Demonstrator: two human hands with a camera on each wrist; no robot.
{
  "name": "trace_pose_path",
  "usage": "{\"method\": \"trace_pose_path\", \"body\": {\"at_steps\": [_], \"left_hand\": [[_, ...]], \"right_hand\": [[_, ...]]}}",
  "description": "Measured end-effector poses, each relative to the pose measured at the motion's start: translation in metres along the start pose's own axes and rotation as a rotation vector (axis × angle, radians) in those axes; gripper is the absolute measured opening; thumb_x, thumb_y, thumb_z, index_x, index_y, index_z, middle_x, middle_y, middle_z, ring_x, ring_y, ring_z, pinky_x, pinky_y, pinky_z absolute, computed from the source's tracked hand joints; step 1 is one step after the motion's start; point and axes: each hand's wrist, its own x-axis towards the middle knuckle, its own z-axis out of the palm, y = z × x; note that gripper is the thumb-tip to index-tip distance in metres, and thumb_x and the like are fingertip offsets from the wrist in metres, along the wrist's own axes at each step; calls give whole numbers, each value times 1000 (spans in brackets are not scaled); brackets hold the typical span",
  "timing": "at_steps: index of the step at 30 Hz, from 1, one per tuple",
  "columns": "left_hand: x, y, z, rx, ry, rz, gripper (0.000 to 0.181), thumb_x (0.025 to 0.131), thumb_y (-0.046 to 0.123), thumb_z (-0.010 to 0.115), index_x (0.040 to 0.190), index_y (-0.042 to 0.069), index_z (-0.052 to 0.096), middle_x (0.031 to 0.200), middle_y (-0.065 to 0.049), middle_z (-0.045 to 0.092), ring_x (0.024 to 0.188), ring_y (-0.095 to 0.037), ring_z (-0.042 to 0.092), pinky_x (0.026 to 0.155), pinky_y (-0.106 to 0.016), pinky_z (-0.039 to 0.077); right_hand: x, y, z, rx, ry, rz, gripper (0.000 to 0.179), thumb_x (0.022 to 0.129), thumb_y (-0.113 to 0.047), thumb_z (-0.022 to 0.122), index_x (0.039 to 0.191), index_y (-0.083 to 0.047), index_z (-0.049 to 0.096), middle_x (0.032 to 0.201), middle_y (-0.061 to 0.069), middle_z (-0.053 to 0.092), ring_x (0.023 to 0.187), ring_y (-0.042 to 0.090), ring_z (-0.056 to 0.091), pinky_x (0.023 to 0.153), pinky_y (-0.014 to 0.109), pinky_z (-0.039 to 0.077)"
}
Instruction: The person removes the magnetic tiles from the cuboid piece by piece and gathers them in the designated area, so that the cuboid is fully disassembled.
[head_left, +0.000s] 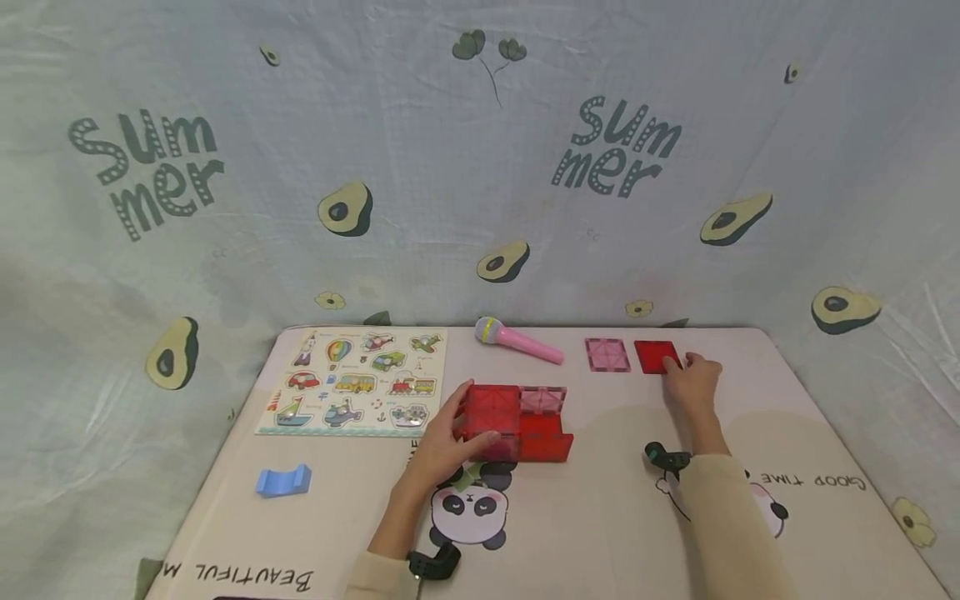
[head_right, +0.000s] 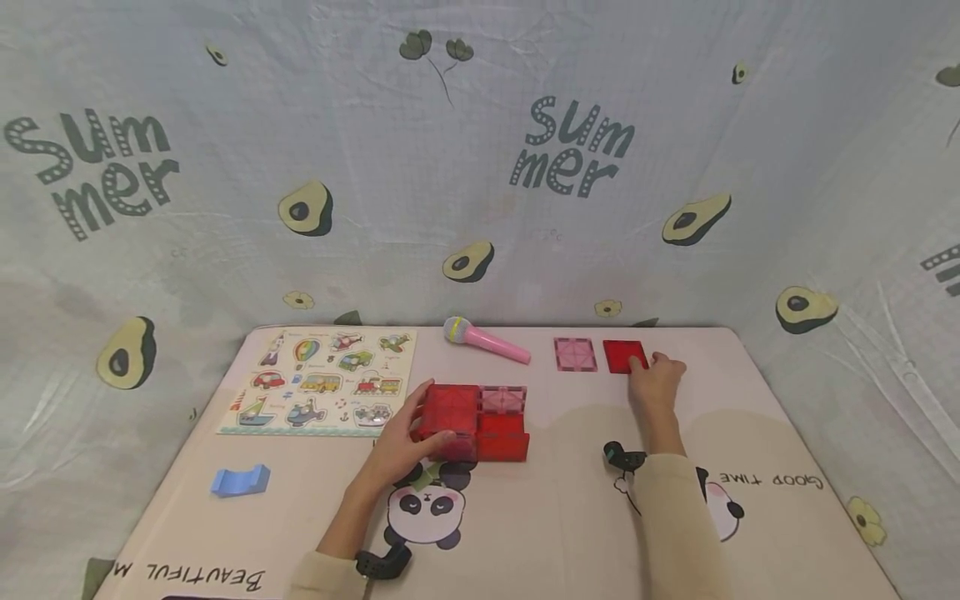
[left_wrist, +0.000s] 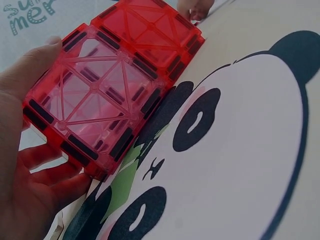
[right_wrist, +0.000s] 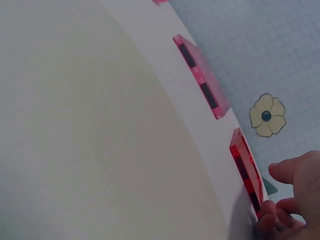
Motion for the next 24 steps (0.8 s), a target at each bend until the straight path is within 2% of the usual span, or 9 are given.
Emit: {"method": "trace_pose_path", "body": {"at_steps": [12, 17, 22, 24], "left_hand": [[0, -4, 1, -19, 0, 29, 93, 83, 46, 78, 158, 25, 28, 151, -5, 49, 137, -34, 52, 105, -50, 51], [-1, -2, 1, -20, 2, 27, 92, 83, 46, 78, 158, 25, 28, 152, -6, 48, 136, -35, 52, 105, -50, 51], [-1, -2, 1, -17, 7, 34, 90, 84, 44, 78, 158, 27, 29, 152, -7, 48, 137, -36, 51, 106, -51, 51], [-1, -2, 1, -16, 6, 31, 90, 84, 44, 77, 158, 27, 28, 152, -7, 48, 137, -36, 51, 106, -51, 50]], "right_hand": [[-15, -12, -7, -3, 31, -105, 59, 102, -29, 52, 149, 5, 39, 143, 31, 44, 127, 44, 46, 108, 54, 48], [-26, -22, -8, -9, 19, -186, 60, 101, -32, 54, 147, 4, 41, 141, 29, 46, 120, 41, 50, 102, 52, 53], [-40, -31, -7, -22, 12, -255, 59, 101, -31, 57, 147, 3, 41, 141, 28, 44, 122, 40, 47, 102, 54, 52], [-45, -34, -5, -25, 19, -293, 58, 100, -29, 59, 145, 4, 43, 138, 28, 46, 119, 40, 48, 99, 52, 54]]}}
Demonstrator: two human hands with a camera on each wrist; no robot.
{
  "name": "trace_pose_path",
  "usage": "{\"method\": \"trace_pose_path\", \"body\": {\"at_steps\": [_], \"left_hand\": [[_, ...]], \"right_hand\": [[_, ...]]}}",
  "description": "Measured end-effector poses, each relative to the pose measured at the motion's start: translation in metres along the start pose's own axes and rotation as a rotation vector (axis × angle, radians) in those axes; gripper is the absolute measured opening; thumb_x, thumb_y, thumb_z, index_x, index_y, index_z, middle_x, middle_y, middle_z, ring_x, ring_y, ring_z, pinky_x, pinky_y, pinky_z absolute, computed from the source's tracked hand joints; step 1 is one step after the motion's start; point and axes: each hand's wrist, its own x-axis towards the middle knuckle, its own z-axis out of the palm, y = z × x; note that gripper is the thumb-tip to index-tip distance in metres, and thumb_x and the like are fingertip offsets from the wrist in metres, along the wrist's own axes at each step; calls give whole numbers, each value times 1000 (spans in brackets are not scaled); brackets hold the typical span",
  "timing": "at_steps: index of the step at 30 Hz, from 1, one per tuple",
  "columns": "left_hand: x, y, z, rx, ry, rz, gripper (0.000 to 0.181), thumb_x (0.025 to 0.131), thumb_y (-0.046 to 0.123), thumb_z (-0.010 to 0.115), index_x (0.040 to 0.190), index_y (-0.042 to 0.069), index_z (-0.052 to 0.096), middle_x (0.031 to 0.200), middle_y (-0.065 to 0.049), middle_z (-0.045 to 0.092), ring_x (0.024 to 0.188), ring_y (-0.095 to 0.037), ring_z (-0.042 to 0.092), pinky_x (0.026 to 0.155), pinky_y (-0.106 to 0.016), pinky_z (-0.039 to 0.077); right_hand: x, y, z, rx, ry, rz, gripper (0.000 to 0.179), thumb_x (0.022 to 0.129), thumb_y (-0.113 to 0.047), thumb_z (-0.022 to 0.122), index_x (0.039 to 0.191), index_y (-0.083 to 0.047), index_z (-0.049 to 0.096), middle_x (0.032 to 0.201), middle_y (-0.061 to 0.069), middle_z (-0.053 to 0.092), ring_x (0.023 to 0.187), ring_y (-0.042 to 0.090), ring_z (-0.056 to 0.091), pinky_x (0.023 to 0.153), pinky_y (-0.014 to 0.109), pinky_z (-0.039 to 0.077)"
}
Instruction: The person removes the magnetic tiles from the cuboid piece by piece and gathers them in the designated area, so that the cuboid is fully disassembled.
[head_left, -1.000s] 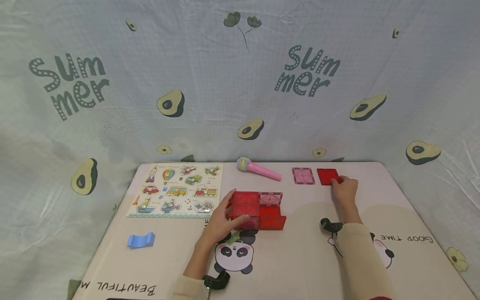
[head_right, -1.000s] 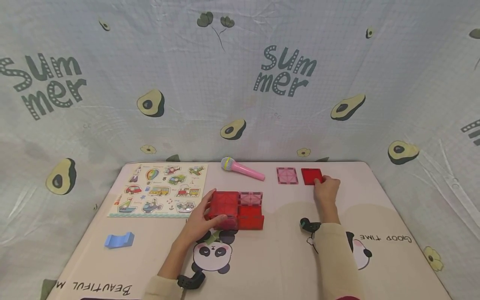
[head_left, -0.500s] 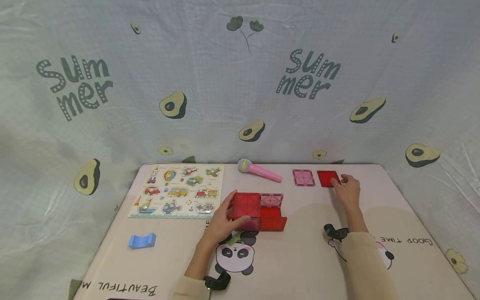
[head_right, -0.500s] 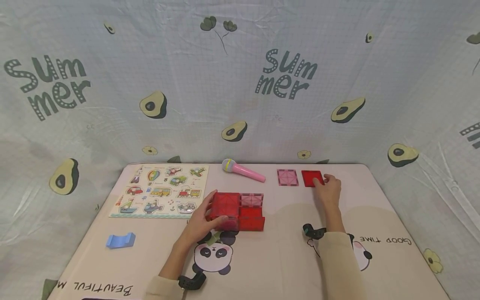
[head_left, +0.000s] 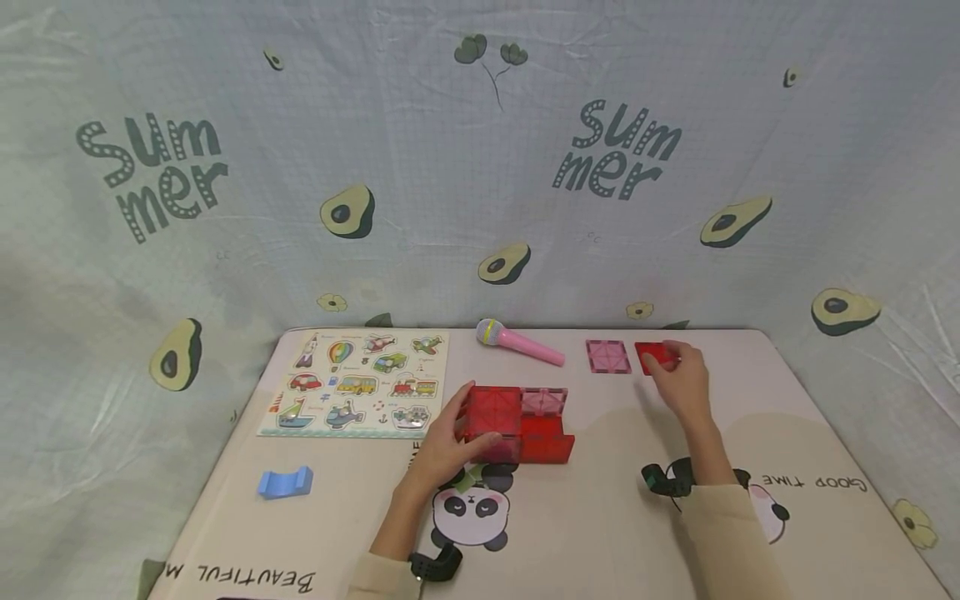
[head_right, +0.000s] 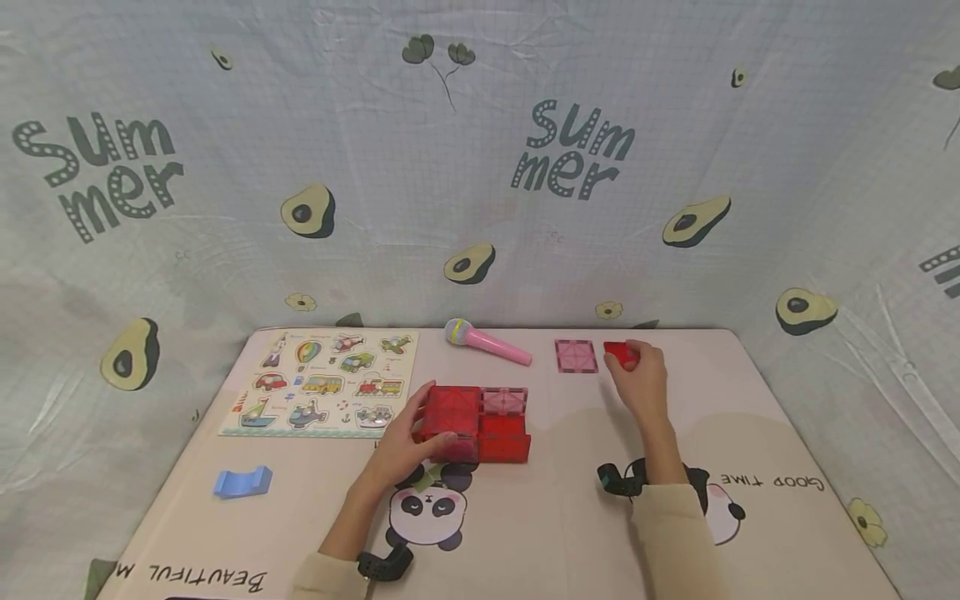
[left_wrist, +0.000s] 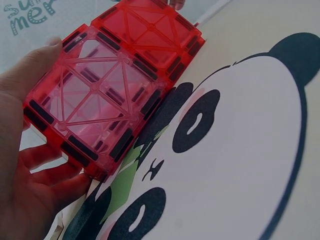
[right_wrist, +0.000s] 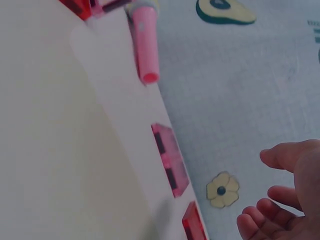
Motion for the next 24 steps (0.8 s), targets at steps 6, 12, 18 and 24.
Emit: {"method": "trace_pose_path", "body": {"at_steps": [6, 12, 18, 24], "left_hand": [[0, 0, 1, 5, -8, -2, 91, 84, 46, 77, 158, 26, 28, 153, -7, 47, 138, -36, 50, 107, -51, 50], [1, 0, 1, 10, -7, -7, 90, 84, 46, 77, 157, 30, 28, 154, -6, 45, 140, -36, 49, 107, -51, 49], [0, 0, 0, -2, -12, -4, 91, 84, 45, 77, 158, 29, 28, 154, -7, 45, 140, -37, 49, 107, -52, 49], [0, 0, -1, -3, -11, -10, 91, 84, 46, 77, 158, 29, 28, 153, -6, 47, 139, -35, 50, 107, -51, 50]], "right_hand": [[-14, -7, 4, -11, 24, -120, 54, 97, -26, 62, 139, 5, 48, 127, 26, 52, 108, 37, 53, 82, 33, 51], [-27, -17, 9, 20, 35, -210, 53, 96, -23, 65, 136, 7, 50, 122, 26, 55, 102, 35, 58, 73, 7, 42], [-41, -28, 12, 52, 16, -286, 51, 95, -20, 67, 135, 8, 51, 119, 25, 58, 100, 35, 60, 73, -3, 36], [-54, -39, 15, 41, -49, -320, 53, 95, -24, 68, 138, 1, 49, 124, 20, 59, 105, 31, 60, 78, -3, 38]]}}
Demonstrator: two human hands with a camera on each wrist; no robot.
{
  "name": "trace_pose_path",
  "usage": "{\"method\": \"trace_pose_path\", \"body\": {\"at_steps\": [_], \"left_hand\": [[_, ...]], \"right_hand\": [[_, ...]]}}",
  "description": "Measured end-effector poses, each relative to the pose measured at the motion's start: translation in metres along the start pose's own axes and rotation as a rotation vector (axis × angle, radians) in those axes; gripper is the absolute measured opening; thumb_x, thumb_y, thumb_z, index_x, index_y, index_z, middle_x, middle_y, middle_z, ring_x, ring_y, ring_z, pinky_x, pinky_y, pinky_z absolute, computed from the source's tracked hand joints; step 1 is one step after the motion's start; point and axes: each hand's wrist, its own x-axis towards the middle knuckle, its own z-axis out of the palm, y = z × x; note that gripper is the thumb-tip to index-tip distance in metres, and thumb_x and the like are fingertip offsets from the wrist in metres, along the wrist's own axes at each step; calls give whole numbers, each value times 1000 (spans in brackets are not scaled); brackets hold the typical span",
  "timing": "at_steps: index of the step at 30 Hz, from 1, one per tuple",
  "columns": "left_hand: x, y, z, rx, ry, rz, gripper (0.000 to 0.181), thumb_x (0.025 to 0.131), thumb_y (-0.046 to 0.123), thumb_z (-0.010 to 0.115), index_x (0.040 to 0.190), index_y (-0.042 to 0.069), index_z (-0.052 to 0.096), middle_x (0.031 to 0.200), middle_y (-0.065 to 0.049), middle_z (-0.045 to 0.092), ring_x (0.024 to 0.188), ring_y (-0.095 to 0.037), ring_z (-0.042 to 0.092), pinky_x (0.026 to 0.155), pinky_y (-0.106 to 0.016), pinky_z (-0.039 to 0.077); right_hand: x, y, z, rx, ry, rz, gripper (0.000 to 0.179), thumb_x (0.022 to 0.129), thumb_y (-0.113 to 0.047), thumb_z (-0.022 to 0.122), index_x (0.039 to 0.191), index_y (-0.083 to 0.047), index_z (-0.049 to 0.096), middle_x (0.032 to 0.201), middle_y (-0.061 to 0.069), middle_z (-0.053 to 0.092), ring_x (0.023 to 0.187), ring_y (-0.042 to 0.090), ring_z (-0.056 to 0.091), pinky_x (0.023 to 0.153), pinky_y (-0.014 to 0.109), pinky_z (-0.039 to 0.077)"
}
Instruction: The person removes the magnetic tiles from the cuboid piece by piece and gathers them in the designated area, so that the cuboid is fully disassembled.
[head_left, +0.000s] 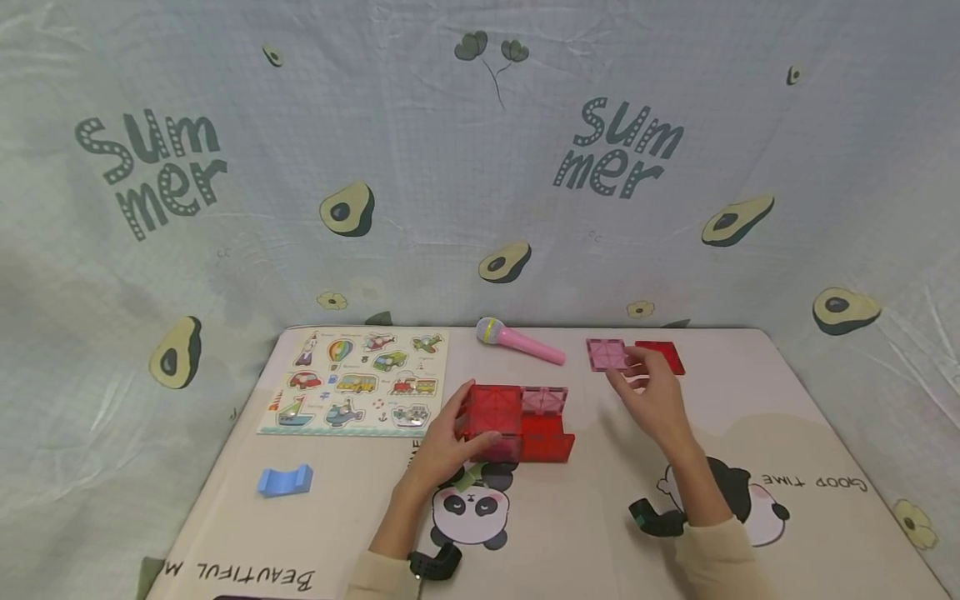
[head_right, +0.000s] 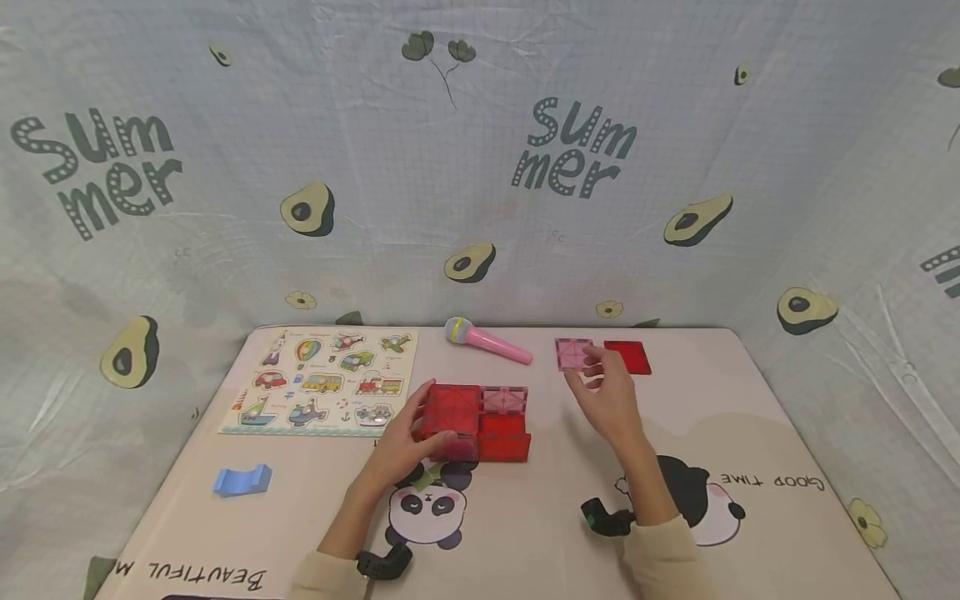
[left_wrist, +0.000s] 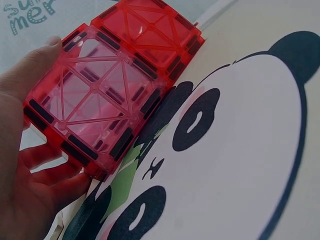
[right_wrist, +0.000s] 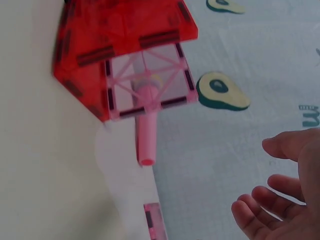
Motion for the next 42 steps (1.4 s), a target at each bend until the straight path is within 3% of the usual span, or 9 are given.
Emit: {"method": "trace_pose_path", "body": {"at_steps": [9, 20, 29, 42], "left_hand": [[1, -2, 0, 10, 2, -4, 93, 83, 47, 78, 158, 26, 27, 153, -6, 47, 139, -36, 49, 107, -51, 50], [2, -1, -2, 1, -1, 9, 90, 85, 43, 77, 158, 29, 27, 152, -8, 47, 139, -37, 49, 107, -52, 50], [1, -1, -2, 3, 0, 7, 90, 85, 44, 77, 158, 28, 27, 154, -8, 45, 139, -38, 48, 106, -51, 50], [2, -3, 0, -9, 9, -10, 87, 85, 37, 78, 157, 29, 30, 153, -7, 47, 138, -38, 49, 106, -52, 50]], "right_hand": [[-12, -8, 10, -10, -87, -89, 46, 92, -22, 73, 131, -6, 56, 121, 13, 63, 103, 26, 65, 84, 16, 55], [-23, -11, 23, 65, -223, -179, 47, 89, -23, 75, 131, -9, 58, 120, 11, 65, 103, 20, 64, 86, 21, 58], [-29, -21, 29, 130, -333, -230, 48, 88, -25, 76, 130, -8, 58, 120, 12, 65, 102, 20, 64, 88, 36, 61], [-34, -17, 42, 88, -493, -215, 52, 82, -28, 81, 126, -11, 60, 118, 7, 65, 102, 20, 66, 86, 26, 60]]}}
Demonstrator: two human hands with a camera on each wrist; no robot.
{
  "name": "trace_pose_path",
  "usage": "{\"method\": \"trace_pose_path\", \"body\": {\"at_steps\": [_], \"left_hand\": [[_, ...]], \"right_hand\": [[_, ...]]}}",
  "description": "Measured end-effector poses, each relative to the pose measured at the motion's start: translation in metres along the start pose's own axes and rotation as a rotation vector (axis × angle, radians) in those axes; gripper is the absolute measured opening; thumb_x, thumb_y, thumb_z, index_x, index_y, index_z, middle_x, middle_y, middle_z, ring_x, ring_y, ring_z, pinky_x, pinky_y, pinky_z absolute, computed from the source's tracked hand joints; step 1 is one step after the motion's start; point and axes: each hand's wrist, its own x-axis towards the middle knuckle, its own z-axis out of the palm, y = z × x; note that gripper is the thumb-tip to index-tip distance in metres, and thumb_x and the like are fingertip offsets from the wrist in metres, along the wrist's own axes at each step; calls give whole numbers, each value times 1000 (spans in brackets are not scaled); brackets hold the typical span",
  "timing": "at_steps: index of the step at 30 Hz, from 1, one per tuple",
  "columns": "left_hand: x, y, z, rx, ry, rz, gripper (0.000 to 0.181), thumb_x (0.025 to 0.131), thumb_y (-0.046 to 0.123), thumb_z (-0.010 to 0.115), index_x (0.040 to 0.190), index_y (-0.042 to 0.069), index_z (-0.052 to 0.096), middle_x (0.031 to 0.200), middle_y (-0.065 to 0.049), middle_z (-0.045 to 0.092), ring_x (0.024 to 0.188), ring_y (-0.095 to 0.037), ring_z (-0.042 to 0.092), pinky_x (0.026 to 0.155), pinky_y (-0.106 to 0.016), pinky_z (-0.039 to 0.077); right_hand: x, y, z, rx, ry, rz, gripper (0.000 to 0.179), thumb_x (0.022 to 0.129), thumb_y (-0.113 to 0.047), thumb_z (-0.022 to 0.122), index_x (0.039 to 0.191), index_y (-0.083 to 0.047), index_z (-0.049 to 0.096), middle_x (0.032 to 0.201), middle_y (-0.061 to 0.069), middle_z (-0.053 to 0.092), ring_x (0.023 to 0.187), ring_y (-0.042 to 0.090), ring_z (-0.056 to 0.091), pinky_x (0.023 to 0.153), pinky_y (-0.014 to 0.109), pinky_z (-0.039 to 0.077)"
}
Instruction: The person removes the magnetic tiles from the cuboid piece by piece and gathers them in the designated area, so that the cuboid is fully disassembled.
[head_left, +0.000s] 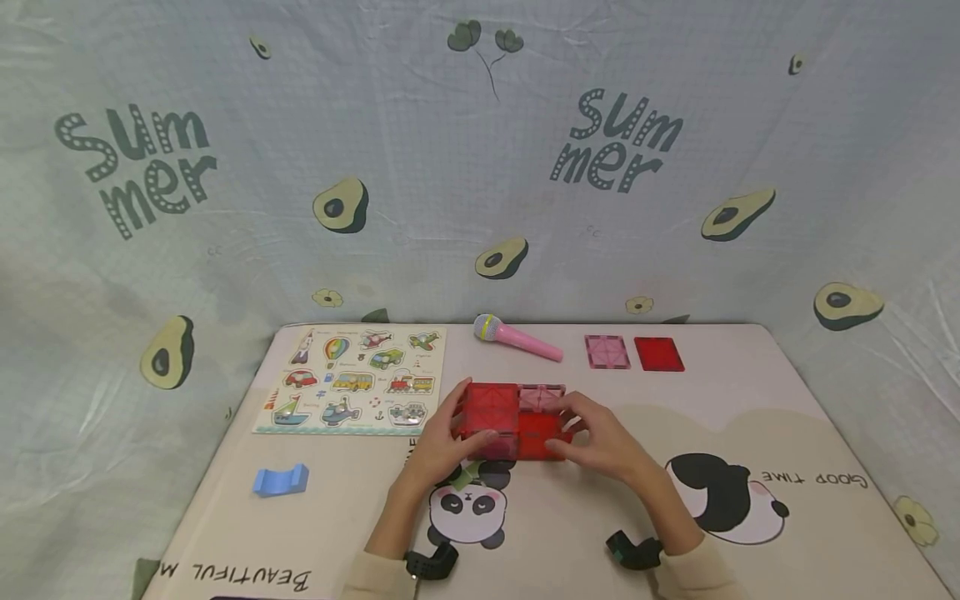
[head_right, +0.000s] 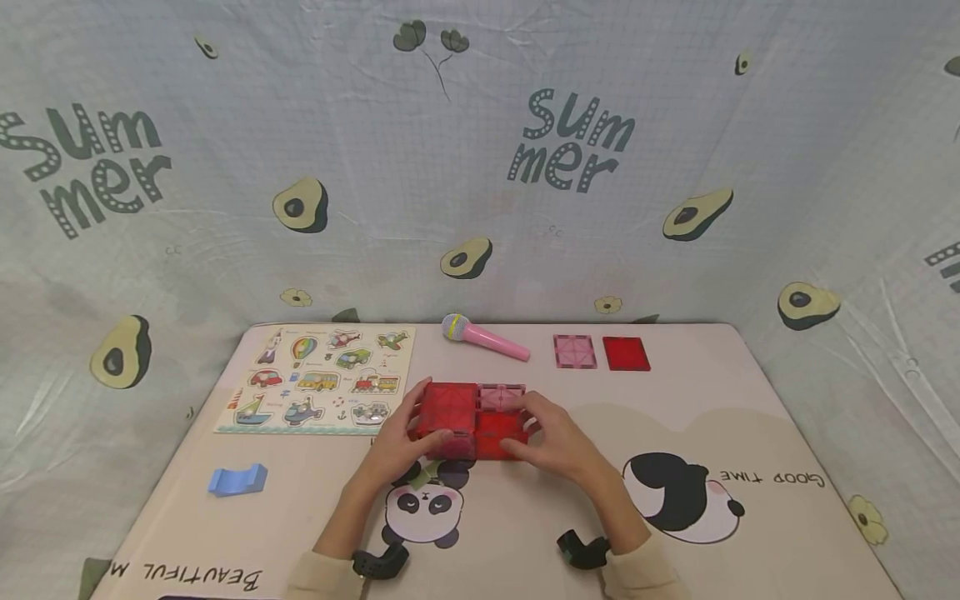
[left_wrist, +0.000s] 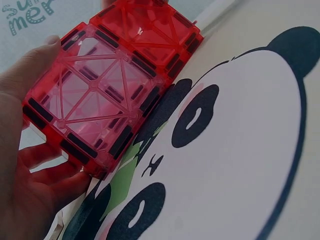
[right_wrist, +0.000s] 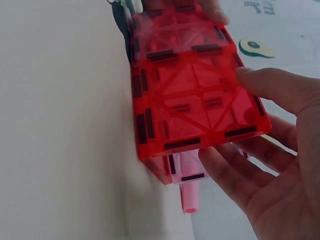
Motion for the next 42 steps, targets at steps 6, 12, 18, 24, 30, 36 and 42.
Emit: {"method": "trace_pose_path", "body": {"at_steps": [6, 12, 18, 24, 30, 36, 42], "left_hand": [[0, 0, 0, 22, -3, 5, 88, 85, 41, 77, 157, 30, 29, 152, -8, 47, 139, -38, 49, 107, -52, 50], [0, 1, 0, 28, -3, 9, 89, 84, 44, 77, 157, 31, 29, 151, -6, 48, 137, -36, 51, 106, -50, 51], [0, 2, 0, 37, -7, 19, 91, 84, 45, 77, 158, 26, 28, 152, -8, 47, 138, -37, 50, 105, -52, 51], [0, 0, 0, 34, -5, 15, 91, 84, 45, 77, 158, 28, 28, 153, -8, 47, 138, -37, 50, 105, -52, 51], [-1, 0, 0, 24, -3, 16, 90, 84, 44, 77, 158, 28, 28, 153, -8, 46, 138, -37, 50, 105, -51, 52], [-1, 0, 0, 14, -1, 11, 90, 84, 40, 78, 158, 27, 29, 153, -7, 47, 138, -37, 50, 104, -51, 52], [-1, -1, 0, 5, -1, 15, 86, 84, 37, 78, 156, 30, 31, 150, -7, 49, 136, -37, 52, 104, -51, 52]], "right_hand": [[0, 3, 6, -47, -41, -13, 42, 83, -26, 79, 120, -12, 63, 114, 2, 66, 100, 17, 65, 86, 24, 59], [0, 5, 9, -80, -61, -2, 35, 85, -23, 78, 115, -15, 64, 111, 0, 69, 99, 16, 65, 85, 26, 60], [0, 9, 9, -102, -77, -30, 24, 85, -18, 78, 104, -16, 64, 100, -3, 70, 92, 13, 65, 83, 27, 60], [1, 12, 10, -108, -115, -33, 20, 84, -17, 78, 97, -17, 63, 91, -6, 68, 85, 8, 61, 79, 24, 59], [1, 13, 10, -98, -126, -26, 22, 83, -14, 79, 93, -17, 60, 86, -8, 68, 79, 4, 59, 74, 20, 57], [1, 13, 10, -98, -143, -22, 22, 83, -14, 79, 91, -15, 58, 81, -8, 65, 75, 4, 56, 71, 20, 56], [1, 13, 9, -81, -156, -13, 21, 85, -14, 78, 97, -13, 61, 82, -8, 67, 74, 4, 56, 71, 20, 56]]}}
